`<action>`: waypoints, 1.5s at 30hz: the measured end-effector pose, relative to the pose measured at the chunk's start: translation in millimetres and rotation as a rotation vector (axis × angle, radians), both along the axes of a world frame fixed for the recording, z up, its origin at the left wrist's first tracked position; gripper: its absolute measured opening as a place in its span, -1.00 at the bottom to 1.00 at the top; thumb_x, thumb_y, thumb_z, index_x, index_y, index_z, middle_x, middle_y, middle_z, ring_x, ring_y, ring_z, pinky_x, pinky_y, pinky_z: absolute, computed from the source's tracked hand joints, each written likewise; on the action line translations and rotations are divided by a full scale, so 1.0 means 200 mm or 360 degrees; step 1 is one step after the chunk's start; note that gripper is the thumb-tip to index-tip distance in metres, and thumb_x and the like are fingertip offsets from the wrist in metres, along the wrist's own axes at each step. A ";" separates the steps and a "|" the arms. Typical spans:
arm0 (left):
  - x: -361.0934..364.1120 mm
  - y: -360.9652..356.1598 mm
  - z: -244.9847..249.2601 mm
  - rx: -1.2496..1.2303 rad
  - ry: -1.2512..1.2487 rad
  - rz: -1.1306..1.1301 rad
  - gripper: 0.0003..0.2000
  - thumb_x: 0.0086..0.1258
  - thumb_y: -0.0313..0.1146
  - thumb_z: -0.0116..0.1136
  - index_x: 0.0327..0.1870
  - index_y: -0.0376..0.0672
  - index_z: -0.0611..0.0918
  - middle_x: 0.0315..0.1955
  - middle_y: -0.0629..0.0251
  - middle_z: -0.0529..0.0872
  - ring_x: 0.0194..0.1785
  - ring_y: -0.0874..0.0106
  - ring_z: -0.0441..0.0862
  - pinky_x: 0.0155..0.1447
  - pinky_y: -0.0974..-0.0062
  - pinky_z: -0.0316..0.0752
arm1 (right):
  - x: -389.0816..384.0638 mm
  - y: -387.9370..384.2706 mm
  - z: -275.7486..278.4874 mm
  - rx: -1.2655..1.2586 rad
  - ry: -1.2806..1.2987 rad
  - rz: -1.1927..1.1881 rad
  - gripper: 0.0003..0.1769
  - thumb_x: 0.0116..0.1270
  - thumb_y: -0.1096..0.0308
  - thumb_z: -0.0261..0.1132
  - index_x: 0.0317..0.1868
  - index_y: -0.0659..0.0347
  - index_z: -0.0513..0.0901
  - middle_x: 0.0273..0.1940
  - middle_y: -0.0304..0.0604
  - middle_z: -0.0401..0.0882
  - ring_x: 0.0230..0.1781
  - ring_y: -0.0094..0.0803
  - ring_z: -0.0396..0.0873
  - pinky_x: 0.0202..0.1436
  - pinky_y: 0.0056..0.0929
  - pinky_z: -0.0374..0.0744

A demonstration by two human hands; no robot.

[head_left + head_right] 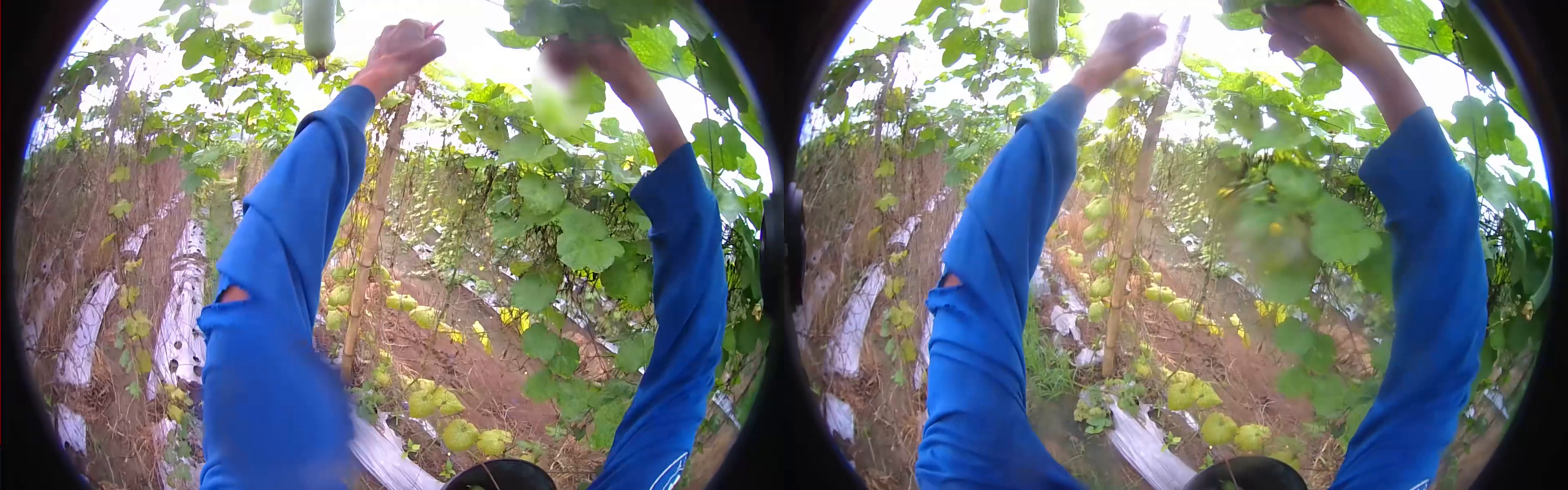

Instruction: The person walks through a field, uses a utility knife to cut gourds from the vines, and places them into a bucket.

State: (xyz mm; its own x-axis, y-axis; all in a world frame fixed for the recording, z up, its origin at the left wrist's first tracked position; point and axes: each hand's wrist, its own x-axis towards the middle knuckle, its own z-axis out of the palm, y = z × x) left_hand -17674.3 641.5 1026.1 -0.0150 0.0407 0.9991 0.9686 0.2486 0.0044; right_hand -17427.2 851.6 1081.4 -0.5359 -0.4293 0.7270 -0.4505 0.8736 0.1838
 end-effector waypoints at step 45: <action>-0.21 -0.11 0.12 -0.0397 0.0152 -0.1114 -0.14 0.38 0.29 0.06 0.57 -0.06 0.15 -0.23 0.31 0.57 -0.25 0.50 0.44 -0.18 0.58 0.39 | 0.08 -0.78 -0.07 -0.0269 0.0413 -0.0481 -0.38 0.25 -0.03 0.35 0.07 0.36 0.53 -0.12 0.06 0.65 -0.10 -0.07 0.66 0.05 -0.09 0.64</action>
